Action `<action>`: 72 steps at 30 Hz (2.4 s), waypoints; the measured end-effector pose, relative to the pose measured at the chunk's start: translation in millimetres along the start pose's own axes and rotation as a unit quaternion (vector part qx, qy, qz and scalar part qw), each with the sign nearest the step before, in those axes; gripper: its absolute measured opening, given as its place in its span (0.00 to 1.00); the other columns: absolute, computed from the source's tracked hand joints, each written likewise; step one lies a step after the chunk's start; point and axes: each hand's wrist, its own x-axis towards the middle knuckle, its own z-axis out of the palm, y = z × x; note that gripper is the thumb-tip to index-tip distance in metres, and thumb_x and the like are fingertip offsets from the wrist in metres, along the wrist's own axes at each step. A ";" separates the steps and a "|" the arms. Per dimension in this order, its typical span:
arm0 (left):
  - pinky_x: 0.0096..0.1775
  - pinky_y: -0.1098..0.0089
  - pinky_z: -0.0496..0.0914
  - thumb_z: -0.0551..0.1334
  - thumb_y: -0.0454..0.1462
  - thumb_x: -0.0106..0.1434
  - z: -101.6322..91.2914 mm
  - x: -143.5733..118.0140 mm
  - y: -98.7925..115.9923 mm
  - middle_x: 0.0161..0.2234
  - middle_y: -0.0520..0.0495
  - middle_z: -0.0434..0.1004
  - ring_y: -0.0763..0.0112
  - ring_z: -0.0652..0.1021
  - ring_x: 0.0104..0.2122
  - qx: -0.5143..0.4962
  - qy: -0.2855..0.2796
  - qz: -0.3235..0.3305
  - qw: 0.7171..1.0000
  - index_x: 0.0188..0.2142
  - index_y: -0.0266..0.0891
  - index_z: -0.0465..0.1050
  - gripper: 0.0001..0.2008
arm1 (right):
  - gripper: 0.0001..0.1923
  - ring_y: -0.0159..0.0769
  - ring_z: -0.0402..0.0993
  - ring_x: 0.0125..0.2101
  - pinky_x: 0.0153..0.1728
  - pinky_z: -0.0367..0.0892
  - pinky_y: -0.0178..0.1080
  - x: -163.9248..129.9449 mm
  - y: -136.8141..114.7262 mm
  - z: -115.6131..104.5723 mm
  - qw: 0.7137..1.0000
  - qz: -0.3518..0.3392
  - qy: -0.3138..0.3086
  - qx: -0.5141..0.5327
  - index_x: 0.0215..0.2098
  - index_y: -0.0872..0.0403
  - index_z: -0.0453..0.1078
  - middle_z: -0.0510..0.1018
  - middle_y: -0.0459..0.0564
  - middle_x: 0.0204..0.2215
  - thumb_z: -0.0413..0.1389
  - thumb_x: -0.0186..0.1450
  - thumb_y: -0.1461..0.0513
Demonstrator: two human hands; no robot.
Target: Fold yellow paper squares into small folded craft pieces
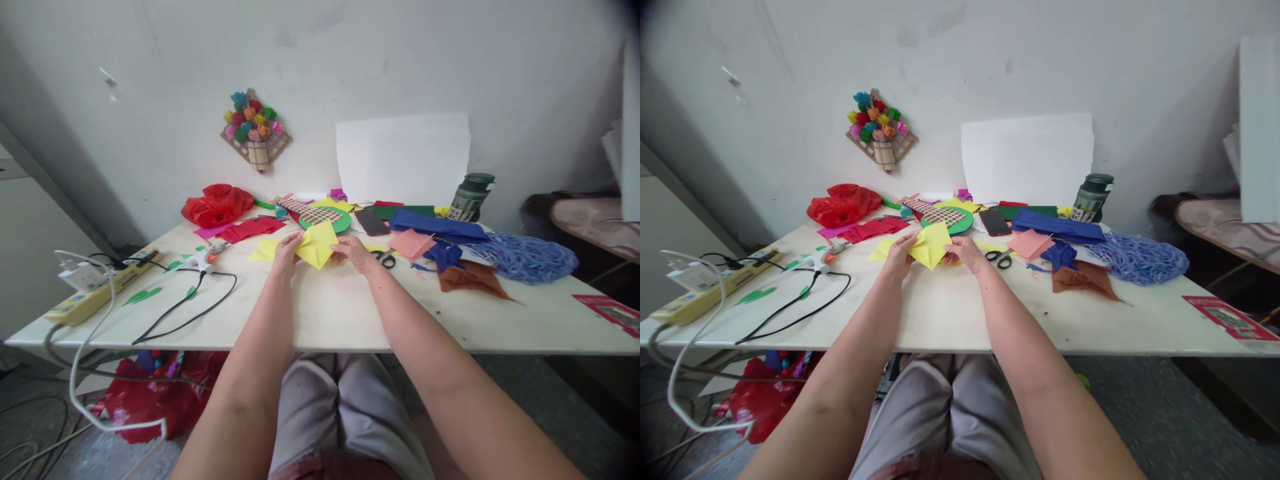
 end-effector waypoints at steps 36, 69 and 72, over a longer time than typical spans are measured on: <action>0.25 0.73 0.66 0.66 0.37 0.40 -5.9 -7.3 6.3 0.20 0.50 0.71 0.74 0.72 0.20 0.068 -0.105 -0.093 0.988 0.26 0.35 0.68 0.13 | 0.11 0.22 0.58 0.16 0.15 0.50 0.28 7.4 8.6 -16.1 0.998 -0.017 0.053 -0.034 0.25 0.59 0.69 0.69 0.43 0.18 0.59 0.45 0.61; 0.27 0.73 0.67 0.65 0.33 0.40 -6.0 -7.2 6.2 0.23 0.49 0.74 0.73 0.74 0.23 0.041 -0.104 -0.078 0.991 0.32 0.34 0.71 0.16 | 0.13 0.25 0.64 0.17 0.13 0.55 0.27 8.9 11.5 -16.3 0.998 -0.023 0.060 0.002 0.31 0.58 0.73 0.74 0.47 0.20 0.58 0.46 0.64; 0.27 0.73 0.67 0.65 0.33 0.41 -6.5 -7.0 5.4 0.23 0.49 0.74 0.74 0.74 0.23 0.040 -0.106 -0.072 0.991 0.32 0.35 0.71 0.14 | 0.12 0.24 0.63 0.16 0.14 0.55 0.28 9.0 12.0 -15.8 0.998 -0.025 0.056 0.015 0.30 0.58 0.73 0.74 0.46 0.19 0.57 0.45 0.65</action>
